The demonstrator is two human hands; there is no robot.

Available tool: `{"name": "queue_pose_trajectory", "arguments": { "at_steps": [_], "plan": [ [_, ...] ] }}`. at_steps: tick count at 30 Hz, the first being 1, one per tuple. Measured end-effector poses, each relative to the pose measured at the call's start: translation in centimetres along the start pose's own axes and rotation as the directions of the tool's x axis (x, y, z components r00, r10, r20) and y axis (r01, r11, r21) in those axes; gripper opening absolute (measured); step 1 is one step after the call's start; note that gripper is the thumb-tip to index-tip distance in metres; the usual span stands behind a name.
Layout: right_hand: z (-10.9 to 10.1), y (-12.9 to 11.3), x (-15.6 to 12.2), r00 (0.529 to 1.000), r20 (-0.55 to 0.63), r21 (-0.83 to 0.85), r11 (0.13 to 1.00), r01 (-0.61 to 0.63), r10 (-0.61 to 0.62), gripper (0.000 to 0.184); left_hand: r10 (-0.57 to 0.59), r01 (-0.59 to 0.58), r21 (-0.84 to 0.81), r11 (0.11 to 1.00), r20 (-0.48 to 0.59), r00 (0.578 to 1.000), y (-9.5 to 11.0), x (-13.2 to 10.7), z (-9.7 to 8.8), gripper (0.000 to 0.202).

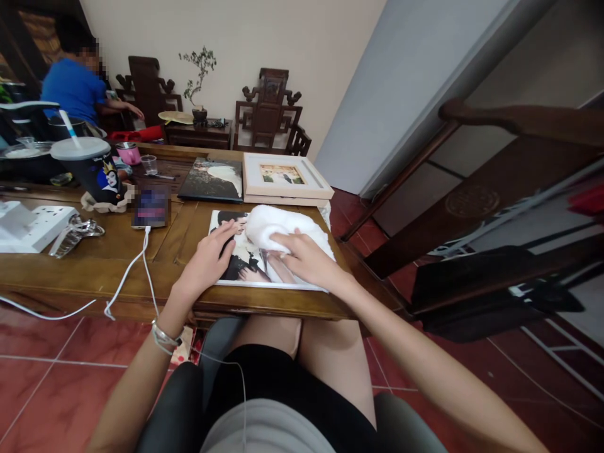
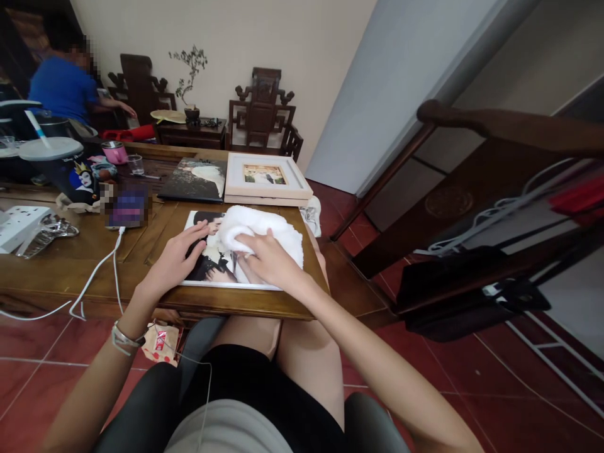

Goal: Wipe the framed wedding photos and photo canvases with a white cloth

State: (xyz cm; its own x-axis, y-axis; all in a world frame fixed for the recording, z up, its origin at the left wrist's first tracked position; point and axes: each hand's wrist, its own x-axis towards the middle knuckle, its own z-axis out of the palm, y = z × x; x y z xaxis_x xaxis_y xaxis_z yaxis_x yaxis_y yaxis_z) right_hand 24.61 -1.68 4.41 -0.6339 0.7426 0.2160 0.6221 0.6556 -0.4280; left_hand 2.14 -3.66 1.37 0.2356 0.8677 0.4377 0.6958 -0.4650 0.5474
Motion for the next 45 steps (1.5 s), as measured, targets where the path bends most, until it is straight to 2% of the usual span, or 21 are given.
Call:
{"name": "queue_pose_trajectory", "arguments": {
  "at_steps": [2,5,8,10,12,15,19,21,24,28,30,34,37,39,42,45],
  "plan": [
    [0.8,-1.1,1.0,1.0,0.023,-0.023,1.0,0.02,-0.02,0.039,0.024,-0.027,-0.064,0.998,-0.057,0.998,0.1,-0.1,-0.2,0.045],
    [1.6,-3.1,1.2,0.984,0.109,-0.019,0.989,0.146,-0.143,0.047,0.007,-0.029,-0.142,0.989,-0.154,0.988,0.2,-0.2,-0.6,0.049],
    [1.1,-4.6,0.0,0.94,0.207,0.064,0.962,0.264,-0.272,0.049,-0.038,0.002,-0.168,0.986,-0.206,0.978,0.0,-0.3,-0.7,0.055],
    [0.2,-5.0,-1.5,0.919,0.25,0.118,0.951,0.285,-0.306,0.049,-0.056,0.024,-0.16,0.987,-0.197,0.979,-0.1,-0.3,-0.6,0.058],
    [-0.7,-4.7,-3.4,0.921,0.273,0.147,0.958,0.247,-0.279,0.044,-0.058,0.038,-0.136,0.99,-0.146,0.988,0.0,-0.3,-0.4,0.058],
    [-1.6,-2.9,-6.2,0.948,0.271,0.144,0.98,0.135,-0.17,0.036,-0.04,0.036,-0.079,0.996,-0.047,0.998,0.2,-0.3,-0.1,0.053],
    [-2.1,0.8,-7.5,0.989,0.141,0.098,0.995,0.026,-0.039,0.023,-0.034,0.032,0.032,0.999,0.036,0.999,0.0,-0.3,0.2,0.044],
    [-2.2,2.4,-6.5,0.998,0.054,0.093,0.996,0.01,-0.015,0.02,-0.029,0.026,0.061,0.998,0.044,0.999,-0.2,-0.3,0.3,0.041],
    [-2.2,4.0,-3.2,0.998,-0.051,0.114,0.993,-0.018,0.024,0.022,-0.011,0.008,0.074,0.997,0.044,0.999,-0.4,-0.3,0.4,0.038],
    [-1.1,4.1,2.7,0.994,-0.101,0.177,0.984,-0.018,0.036,0.024,-0.01,0.007,0.078,0.997,0.042,0.999,-0.4,-0.2,0.3,0.037],
    [-0.2,3.2,5.5,0.996,-0.083,0.277,0.961,0.0,0.024,0.023,-0.007,0.004,0.071,0.997,0.043,0.999,-0.4,-0.2,0.2,0.038],
    [1.0,0.3,9.4,0.994,0.093,0.472,0.877,-0.092,0.054,0.019,0.019,-0.021,0.049,0.999,0.042,0.999,-0.4,-0.1,0.2,0.037],
    [1.1,-0.9,10.5,0.989,0.147,0.451,0.89,-0.064,-0.003,0.017,0.025,-0.027,0.044,0.999,0.038,0.999,-0.5,-0.1,0.1,0.036],
    [1.1,-0.5,10.4,0.989,0.145,0.439,0.896,-0.068,0.005,0.017,0.022,-0.024,0.045,0.999,0.039,0.999,-0.5,-0.1,0.2,0.035],
    [0.6,1.7,9.3,0.995,0.101,0.424,0.904,-0.05,0.008,0.02,-0.002,0.0,0.047,0.999,0.044,0.999,-0.5,-0.1,0.3,0.035],
    [-0.4,4.7,7.3,0.999,0.024,0.33,0.943,-0.031,0.025,0.027,-0.031,0.029,0.048,0.998,0.046,0.998,-0.5,-0.2,0.4,0.034]
  ]
}}
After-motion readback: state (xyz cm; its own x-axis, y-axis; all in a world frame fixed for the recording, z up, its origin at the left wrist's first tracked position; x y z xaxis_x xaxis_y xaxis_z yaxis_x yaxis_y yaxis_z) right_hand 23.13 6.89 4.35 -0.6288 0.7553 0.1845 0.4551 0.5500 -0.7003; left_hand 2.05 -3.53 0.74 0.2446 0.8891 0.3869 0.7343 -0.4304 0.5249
